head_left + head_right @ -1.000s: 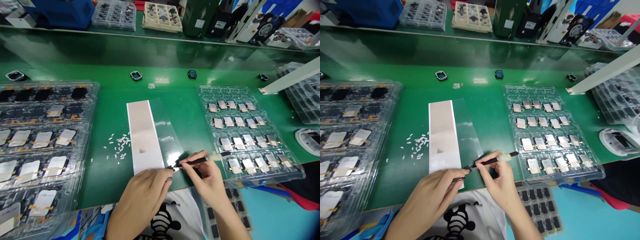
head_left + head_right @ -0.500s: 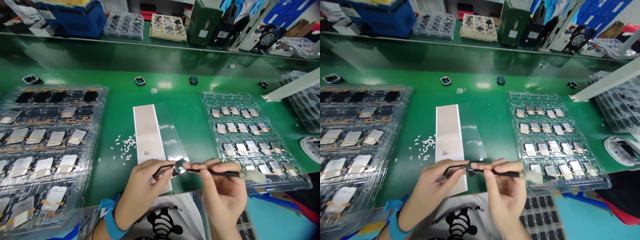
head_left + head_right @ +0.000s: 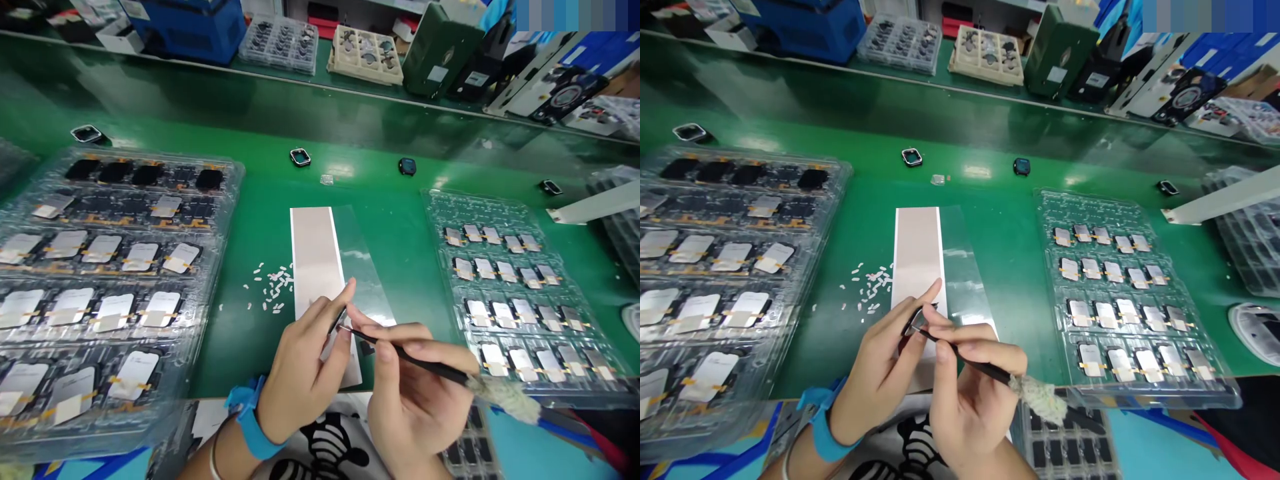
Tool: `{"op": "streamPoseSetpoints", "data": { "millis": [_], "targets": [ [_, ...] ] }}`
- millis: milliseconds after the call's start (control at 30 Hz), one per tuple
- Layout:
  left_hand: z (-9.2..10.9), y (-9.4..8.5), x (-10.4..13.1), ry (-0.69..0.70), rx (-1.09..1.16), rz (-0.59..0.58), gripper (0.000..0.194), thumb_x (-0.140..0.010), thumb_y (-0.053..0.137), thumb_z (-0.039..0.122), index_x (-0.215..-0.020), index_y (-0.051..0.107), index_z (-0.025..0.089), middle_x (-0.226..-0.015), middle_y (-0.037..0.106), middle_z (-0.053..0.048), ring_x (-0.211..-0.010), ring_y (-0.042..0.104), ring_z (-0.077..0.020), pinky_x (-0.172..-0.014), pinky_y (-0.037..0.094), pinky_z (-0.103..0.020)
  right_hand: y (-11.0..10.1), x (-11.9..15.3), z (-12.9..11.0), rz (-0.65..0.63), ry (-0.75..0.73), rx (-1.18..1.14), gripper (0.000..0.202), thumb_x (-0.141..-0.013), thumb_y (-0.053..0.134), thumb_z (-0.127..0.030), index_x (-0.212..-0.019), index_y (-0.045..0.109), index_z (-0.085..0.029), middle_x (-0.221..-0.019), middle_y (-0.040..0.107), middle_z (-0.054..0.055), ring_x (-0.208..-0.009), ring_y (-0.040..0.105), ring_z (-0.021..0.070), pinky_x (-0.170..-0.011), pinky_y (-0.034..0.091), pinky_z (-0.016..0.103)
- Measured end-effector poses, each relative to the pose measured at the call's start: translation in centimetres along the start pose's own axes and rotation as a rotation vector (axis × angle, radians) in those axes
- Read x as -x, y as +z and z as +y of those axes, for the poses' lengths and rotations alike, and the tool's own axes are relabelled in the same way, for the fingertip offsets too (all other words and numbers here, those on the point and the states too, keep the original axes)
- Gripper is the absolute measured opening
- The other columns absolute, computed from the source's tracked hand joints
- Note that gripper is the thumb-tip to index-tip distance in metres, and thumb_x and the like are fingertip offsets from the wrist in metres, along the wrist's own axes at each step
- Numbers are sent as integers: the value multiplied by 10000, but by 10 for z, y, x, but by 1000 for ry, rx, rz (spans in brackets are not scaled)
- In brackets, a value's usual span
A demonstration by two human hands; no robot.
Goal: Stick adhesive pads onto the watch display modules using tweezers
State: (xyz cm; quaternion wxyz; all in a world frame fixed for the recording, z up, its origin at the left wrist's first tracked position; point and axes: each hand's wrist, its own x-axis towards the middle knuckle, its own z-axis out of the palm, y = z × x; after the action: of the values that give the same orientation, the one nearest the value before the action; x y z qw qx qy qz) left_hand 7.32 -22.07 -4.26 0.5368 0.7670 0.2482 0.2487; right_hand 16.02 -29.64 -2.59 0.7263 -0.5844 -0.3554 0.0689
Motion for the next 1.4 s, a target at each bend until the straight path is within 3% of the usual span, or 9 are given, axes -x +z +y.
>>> {"op": "streamPoseSetpoints", "data": {
  "millis": [467, 800, 1233, 1400],
  "targets": [
    [-3, 0, 2, 29, -9, -16, 532, -1044, 318, 251, -1575, 296, 274, -1024, 582, -65, -903, 590, -206, -806, 505, -332, 3, 0, 6, 30, -31, 5, 248, -918, 573, -24, -1017, 507, -242, -889, 713, 18, -909, 759, 199, -788, 695, 418],
    [-1, 0, 0, 1, -56, -14, 526, -1040, 309, 209, -1563, 313, 258, -985, 574, -46, -835, 580, -182, -738, 480, -314, -1, 1, 7, 29, -50, 41, 277, -901, 585, -24, -1036, 496, -249, -921, 700, 14, -874, 752, 186, -787, 693, 425],
    [-3, -1, 0, 8, -43, -31, 537, -1036, 290, 243, -1573, 295, 244, -996, 572, -59, -850, 599, -199, -776, 510, -344, -3, 1, 9, -31, -65, 15, 301, -893, 558, 19, -1044, 519, -238, -930, 714, 25, -946, 754, 200, -822, 689, 426],
    [0, 0, -2, 3, -105, 7, 464, -1037, 324, 221, -1486, 440, 217, -1007, 631, -65, -860, 634, -193, -759, 519, -319, -6, -1, 8, 16, -25, -14, 289, -884, 571, 10, -1032, 521, -232, -906, 716, 26, -881, 748, 193, -783, 692, 413]
  ]
}}
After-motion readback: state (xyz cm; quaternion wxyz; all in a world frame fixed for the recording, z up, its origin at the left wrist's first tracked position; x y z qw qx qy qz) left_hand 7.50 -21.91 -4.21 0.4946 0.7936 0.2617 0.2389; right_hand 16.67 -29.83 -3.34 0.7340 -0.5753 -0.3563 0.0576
